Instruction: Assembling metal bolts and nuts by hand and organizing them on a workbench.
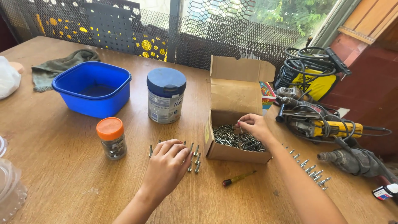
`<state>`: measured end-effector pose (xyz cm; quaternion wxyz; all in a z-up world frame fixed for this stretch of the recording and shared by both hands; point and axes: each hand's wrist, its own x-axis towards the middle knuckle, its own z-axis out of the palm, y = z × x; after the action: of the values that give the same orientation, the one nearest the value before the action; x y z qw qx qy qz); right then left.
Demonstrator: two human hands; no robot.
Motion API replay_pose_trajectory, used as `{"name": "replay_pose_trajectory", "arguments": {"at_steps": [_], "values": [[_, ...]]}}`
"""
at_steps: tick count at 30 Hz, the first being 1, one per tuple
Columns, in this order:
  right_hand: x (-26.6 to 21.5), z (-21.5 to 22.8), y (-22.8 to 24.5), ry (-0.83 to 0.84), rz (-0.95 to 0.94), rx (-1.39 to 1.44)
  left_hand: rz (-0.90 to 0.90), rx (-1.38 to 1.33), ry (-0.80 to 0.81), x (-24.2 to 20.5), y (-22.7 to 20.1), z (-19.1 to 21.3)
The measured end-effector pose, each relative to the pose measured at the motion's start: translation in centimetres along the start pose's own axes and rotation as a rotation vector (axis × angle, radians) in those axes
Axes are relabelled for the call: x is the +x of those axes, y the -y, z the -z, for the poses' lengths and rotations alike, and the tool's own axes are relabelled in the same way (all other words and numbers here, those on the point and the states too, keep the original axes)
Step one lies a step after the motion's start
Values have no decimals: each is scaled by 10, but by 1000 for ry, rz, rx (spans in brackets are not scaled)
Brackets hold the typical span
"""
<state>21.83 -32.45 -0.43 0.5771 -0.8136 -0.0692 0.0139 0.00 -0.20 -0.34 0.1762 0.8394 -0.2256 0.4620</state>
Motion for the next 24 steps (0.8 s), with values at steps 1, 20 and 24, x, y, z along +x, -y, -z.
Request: {"name": "replay_pose_trajectory", "arguments": {"at_steps": [1,20,24], "values": [[-10,2,8,-3,3,1,-4,0,-2,1,0,1],[-160,99,-6,-238,68,-422,-24,18,-29,-3,0,-6],[-155,93,-23,-210,82,-639,-1,16,2,-6,4,-8]]}}
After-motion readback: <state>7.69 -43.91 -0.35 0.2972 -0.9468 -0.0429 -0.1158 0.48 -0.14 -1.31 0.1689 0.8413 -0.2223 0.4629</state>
